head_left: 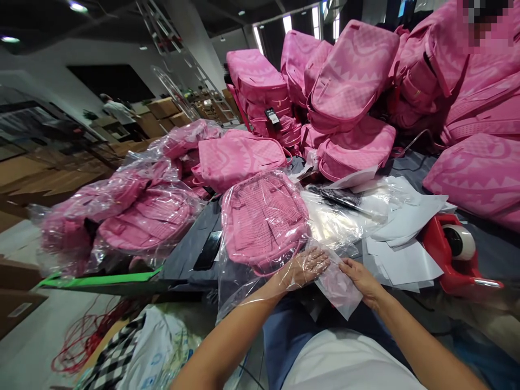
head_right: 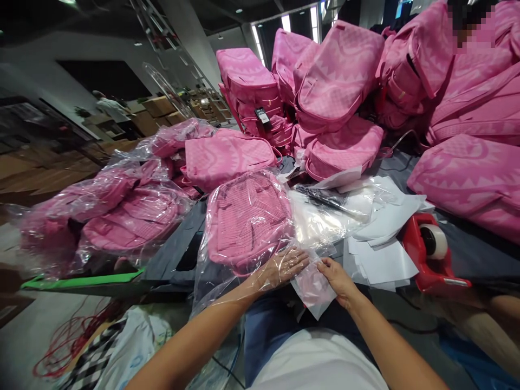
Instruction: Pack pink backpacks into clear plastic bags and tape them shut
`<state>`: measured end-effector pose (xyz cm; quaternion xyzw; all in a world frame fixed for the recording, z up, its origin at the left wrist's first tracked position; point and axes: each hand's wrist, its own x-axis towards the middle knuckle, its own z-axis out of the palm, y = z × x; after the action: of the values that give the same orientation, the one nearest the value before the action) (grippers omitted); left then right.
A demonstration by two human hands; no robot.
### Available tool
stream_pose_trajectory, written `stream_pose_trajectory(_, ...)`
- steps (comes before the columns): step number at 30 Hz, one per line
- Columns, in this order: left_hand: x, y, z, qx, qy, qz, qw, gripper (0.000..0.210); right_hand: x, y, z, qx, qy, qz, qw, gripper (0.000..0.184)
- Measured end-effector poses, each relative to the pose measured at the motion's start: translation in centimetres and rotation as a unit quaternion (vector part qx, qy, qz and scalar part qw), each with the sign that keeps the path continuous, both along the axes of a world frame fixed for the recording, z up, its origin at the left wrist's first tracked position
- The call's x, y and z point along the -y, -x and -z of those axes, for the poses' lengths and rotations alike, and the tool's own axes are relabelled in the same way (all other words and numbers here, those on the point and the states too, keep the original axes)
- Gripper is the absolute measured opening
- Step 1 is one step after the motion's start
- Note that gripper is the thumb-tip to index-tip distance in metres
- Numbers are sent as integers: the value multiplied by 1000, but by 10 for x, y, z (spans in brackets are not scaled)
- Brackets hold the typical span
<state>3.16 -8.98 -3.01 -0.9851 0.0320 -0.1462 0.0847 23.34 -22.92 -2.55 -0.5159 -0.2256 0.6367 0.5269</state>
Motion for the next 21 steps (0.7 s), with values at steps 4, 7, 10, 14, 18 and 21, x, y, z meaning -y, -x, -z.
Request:
stream_pose_trajectory(4, 0, -4, -15, 23, 1, 20, 1000, 37, 14, 3, -5, -35, 19, 34, 999, 68)
stream_pose_trajectory(7, 0, -7, -35, 28, 5, 46, 999, 36, 32, 2, -2, 45, 30, 58, 997, 68)
stream_pose_trajectory(10, 2, -7, -49, 26, 26, 65, 997, 36, 55, -5, 0, 93, 30, -33, 995, 63)
stream_pose_trajectory(14, 8, 1, -55, 17, 38, 49, 998, 41, 69, -33, -13, 317, -52, -132, 938, 42)
stream_pose_trajectory(18, 17, 14, -56, -6, 45, 7, 999, 48, 34, -49, -32, 635, -273, 38, 721, 42)
stream_pose_trajectory(21, 25, 22, -57, 20, 42, -5, 999, 49, -17, -37, -42, 684, -363, 12, 632, 38)
